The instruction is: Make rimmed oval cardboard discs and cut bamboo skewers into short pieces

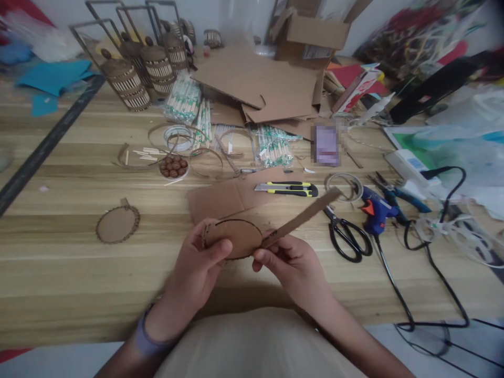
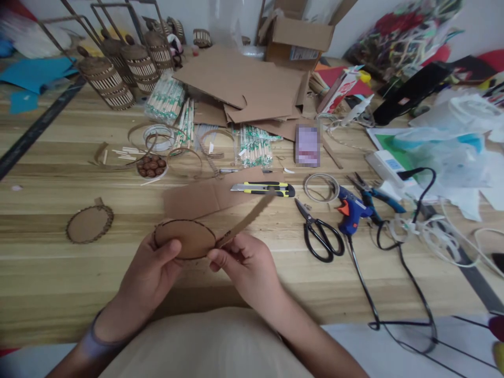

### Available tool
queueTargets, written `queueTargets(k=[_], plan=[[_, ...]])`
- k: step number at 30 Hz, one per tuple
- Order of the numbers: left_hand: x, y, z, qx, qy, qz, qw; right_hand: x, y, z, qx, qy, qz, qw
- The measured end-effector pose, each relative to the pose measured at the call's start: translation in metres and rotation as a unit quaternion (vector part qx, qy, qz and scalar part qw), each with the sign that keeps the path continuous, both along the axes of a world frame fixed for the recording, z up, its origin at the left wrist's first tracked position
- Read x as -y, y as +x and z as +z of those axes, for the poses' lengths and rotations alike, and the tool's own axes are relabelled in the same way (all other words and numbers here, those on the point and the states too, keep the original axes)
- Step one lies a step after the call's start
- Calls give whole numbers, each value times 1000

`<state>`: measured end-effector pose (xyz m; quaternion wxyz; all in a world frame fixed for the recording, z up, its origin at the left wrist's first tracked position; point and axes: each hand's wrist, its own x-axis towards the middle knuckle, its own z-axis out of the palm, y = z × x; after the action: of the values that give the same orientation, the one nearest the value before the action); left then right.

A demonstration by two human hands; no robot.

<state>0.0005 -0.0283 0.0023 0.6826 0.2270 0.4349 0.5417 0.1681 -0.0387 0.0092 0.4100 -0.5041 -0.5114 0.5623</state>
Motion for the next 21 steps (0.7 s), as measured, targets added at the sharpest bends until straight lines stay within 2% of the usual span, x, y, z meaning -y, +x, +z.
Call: queueTargets(k=[3,7,13,16,21], plan=[[1,5,1,-11,13,-3,1000,-1,-3,-3,-3,2,-13,1000],[2,7,3,-73,0,-13,997,-2,-4,-3,5,9,13,1000],[3,1,-3,-126,1,-20,992,-8,11,7,18,44,-44,998],[4,-1,-5,-144,12,-36,989,-10,17,12,29,45,-43,998],[4,-2,3,-188,1,-44,981,-10,18,14,23,30,-30,999]])
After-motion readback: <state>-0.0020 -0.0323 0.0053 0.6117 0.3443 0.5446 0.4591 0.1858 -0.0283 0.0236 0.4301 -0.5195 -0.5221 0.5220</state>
